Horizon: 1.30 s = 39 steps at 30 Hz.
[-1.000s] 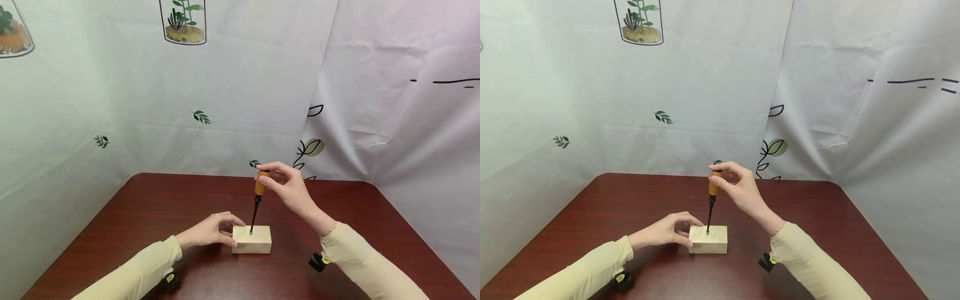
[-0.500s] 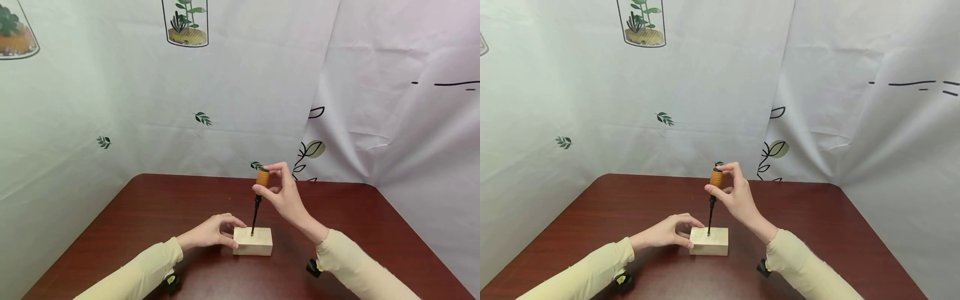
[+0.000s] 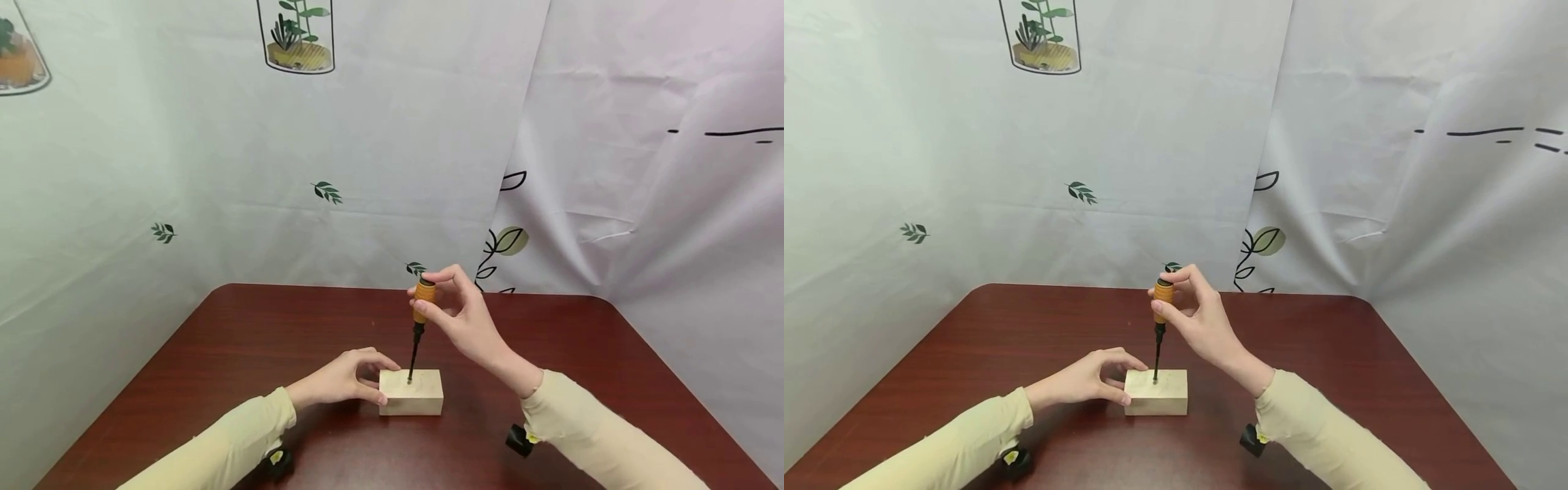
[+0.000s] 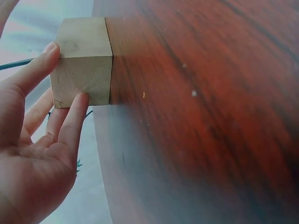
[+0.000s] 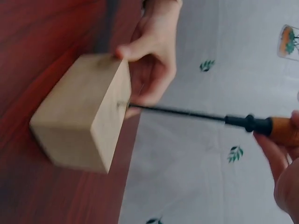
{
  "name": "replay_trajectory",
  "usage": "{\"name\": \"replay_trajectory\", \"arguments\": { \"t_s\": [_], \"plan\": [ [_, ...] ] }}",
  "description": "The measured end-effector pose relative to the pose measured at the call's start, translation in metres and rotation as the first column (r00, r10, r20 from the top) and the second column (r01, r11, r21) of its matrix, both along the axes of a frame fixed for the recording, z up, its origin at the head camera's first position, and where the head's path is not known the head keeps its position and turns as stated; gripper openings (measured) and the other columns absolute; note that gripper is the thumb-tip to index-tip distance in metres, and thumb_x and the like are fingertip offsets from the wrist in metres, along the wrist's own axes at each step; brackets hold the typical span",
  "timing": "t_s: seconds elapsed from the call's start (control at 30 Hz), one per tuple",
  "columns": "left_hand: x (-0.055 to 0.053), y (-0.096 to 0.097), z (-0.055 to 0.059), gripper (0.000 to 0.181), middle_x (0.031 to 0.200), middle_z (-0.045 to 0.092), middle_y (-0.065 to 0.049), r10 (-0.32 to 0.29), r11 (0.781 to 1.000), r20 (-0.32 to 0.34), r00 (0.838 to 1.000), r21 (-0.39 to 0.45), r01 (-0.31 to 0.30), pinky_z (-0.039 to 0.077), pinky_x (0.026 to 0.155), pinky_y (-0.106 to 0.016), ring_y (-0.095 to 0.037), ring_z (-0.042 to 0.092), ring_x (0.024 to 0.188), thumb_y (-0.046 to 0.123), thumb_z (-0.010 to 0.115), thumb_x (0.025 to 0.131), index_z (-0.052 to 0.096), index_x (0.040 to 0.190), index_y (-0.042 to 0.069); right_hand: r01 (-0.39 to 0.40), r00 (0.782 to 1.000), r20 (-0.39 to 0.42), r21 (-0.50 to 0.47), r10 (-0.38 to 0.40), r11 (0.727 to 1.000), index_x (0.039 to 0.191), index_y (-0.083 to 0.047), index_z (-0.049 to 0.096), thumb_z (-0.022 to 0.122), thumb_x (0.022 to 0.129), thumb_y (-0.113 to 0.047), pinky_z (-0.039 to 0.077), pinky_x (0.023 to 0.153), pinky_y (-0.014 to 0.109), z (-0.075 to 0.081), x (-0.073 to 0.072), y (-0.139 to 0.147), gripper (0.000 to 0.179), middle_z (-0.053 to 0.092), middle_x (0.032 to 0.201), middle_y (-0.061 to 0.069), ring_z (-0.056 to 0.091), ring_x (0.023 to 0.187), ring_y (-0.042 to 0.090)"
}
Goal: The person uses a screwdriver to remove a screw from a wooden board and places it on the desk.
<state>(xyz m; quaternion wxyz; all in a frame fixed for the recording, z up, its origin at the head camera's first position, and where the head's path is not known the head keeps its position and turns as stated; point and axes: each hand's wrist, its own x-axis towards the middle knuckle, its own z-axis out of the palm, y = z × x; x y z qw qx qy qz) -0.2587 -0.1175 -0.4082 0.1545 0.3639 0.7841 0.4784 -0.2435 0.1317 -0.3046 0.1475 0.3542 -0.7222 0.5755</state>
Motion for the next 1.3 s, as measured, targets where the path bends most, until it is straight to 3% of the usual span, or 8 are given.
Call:
{"name": "replay_trajectory", "arguments": {
  "t_s": [0.13,0.27,0.4,0.5,0.57,0.9,1.17,1.3],
  "plan": [
    [0.001,0.0,0.001,0.048,0.12,0.061,-0.012,0.009,1.0,-0.005,1.0,-0.001,-0.009,0.057,0.088,-0.023,-0.004,0.062,0.104,0.017,0.083,0.079,0.066,0.124,0.011,-0.149,0.989,-0.011,-0.001,0.149,0.989,0.128,0.0,0.037,0.054,0.098,0.002,0.06,0.083,0.037,-0.002,-0.007,0.005,0.035,0.066,0.115,0.022,0.072,0.097,0.02],
    [0.001,0.001,0.001,0.048,0.12,0.061,-0.013,0.007,1.0,0.005,1.0,0.008,-0.007,0.057,0.088,-0.024,-0.003,0.063,0.103,0.015,0.083,0.079,0.066,0.123,0.009,-0.164,0.986,0.011,0.0,0.164,0.986,0.129,0.0,0.031,0.051,0.1,0.001,0.06,0.083,0.037,-0.004,-0.011,0.007,0.035,0.064,0.117,0.024,0.072,0.099,0.02],
    [0.001,0.002,0.001,0.049,0.119,0.061,-0.014,0.005,1.0,0.012,1.0,0.017,-0.005,0.057,0.088,-0.024,-0.003,0.063,0.102,0.014,0.083,0.079,0.066,0.123,0.008,0.02,0.999,0.027,0.036,-0.021,0.999,0.129,-0.007,0.037,0.066,0.094,-0.008,0.06,0.078,0.031,-0.005,-0.009,0.002,0.045,0.062,0.117,0.017,0.069,0.094,0.013],
    [0.001,0.002,0.001,0.048,0.119,0.06,-0.013,0.01,1.0,0.019,1.0,0.014,-0.01,0.057,0.088,-0.024,-0.004,0.063,0.102,0.014,0.084,0.079,0.066,0.123,0.009,0.173,0.984,0.038,0.042,-0.175,0.984,0.124,-0.009,0.044,0.075,0.088,-0.011,0.058,0.07,0.026,-0.004,-0.007,-0.001,0.048,0.059,0.106,0.014,0.065,0.083,0.013],
    [0.002,0.002,0.001,0.048,0.119,0.061,-0.012,0.013,1.0,0.021,1.0,0.006,-0.013,0.057,0.088,-0.024,-0.005,0.063,0.103,0.015,0.083,0.079,0.066,0.123,0.01,0.21,0.976,0.047,0.025,-0.211,0.977,0.12,-0.008,0.047,0.077,0.085,-0.009,0.058,0.068,0.025,-0.001,-0.007,-0.001,0.046,0.058,0.1,0.015,0.064,0.077,0.014],
    [0.001,0.001,0.002,0.048,0.121,0.06,-0.012,0.007,1.0,0.018,1.0,-0.002,-0.007,0.057,0.089,-0.024,-0.006,0.063,0.105,0.017,0.083,0.079,0.065,0.124,0.012,0.118,0.992,0.044,0.048,-0.12,0.992,0.114,-0.011,0.06,0.077,0.085,-0.007,0.059,0.07,0.028,0.012,0.002,0.004,0.034,0.069,0.099,0.016,0.069,0.075,0.015],
    [0.001,0.001,0.003,0.048,0.121,0.061,-0.012,0.007,1.0,0.016,1.0,-0.015,-0.007,0.057,0.088,-0.024,-0.006,0.062,0.104,0.017,0.083,0.08,0.065,0.124,0.011,-0.1,0.995,-0.012,0.038,0.1,0.994,0.126,-0.003,0.044,0.058,0.096,0.002,0.06,0.082,0.035,0.005,-0.003,0.008,0.033,0.066,0.118,0.018,0.072,0.098,0.016],
    [0.001,0.002,0.003,0.048,0.121,0.061,-0.012,0.011,1.0,0.011,1.0,-0.01,-0.011,0.057,0.088,-0.024,-0.004,0.063,0.103,0.016,0.083,0.08,0.065,0.124,0.01,-0.028,0.998,-0.058,0.039,0.03,0.999,0.125,-0.002,0.039,0.059,0.096,-0.001,0.06,0.081,0.033,0.0,-0.004,0.003,0.034,0.065,0.118,0.02,0.072,0.098,0.017]
  ]
}}
